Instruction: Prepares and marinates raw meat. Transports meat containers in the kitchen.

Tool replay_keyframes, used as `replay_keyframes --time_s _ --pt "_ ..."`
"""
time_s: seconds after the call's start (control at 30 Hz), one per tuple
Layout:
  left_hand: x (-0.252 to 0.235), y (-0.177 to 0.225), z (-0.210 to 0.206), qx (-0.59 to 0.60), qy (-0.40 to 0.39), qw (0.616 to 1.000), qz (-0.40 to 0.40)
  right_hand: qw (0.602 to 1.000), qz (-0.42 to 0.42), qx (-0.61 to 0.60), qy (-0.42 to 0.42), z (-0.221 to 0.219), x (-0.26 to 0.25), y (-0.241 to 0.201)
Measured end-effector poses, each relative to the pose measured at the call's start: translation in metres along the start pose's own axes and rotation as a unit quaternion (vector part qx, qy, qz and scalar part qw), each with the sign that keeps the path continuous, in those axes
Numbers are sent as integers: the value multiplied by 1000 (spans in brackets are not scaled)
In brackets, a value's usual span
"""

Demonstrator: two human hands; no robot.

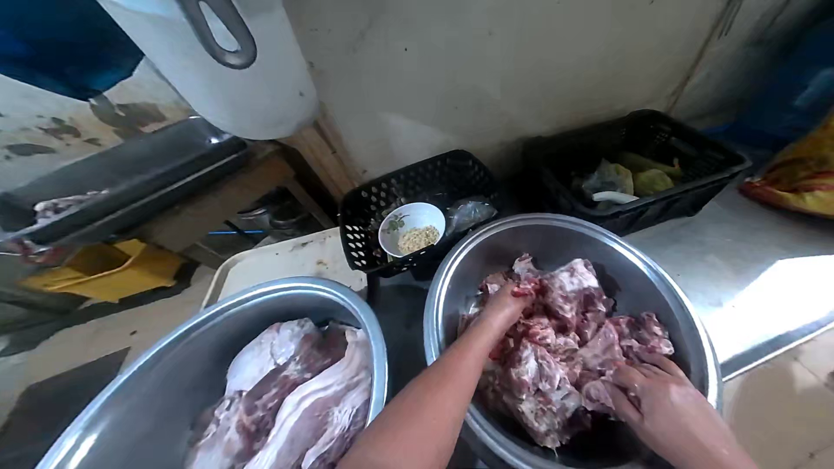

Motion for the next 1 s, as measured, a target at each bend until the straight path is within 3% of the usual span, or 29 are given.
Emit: replay_keyframes --time_s 0.13,0.23,0.3,0.4,0.53,0.67,0.83,1.0 --pt "2 0 3 -197 95 973 74 1000 -3 1 7 0 1 -5" --pt "20 16 3 -271 121 955 11 999 -14 -8 29 -1 3 -2" --pt "38 22 -2 -321 65 943 -59 999 -31 -23 30 -1 4 -2" --pt "62 20 -13 -348 -40 936 -22 999 -33 -24 23 0 3 -3" --pt "72 -8 -9 -283 -31 952 114 992 -44 -50 103 0 5 0" --pt "75 -17 -7 -160 -88 970 160 971 -86 -135 175 4 9 0" --pt "62 -13 -10 -116 -81 962 232 959 -152 -196 137 7 10 3" --pt "50 -23 -15 25 -61 973 222 959 -171 -199 104 9 8 0"
Point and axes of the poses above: each hand's wrist, its own x-axis away from the middle knuckle, its own z-axis out of the back of the hand, y = z × x, the point moved 1 cm from there along -x, towards the middle knuckle, and after that the axes turned 9 degrees about -y, right-handed, at the moved point
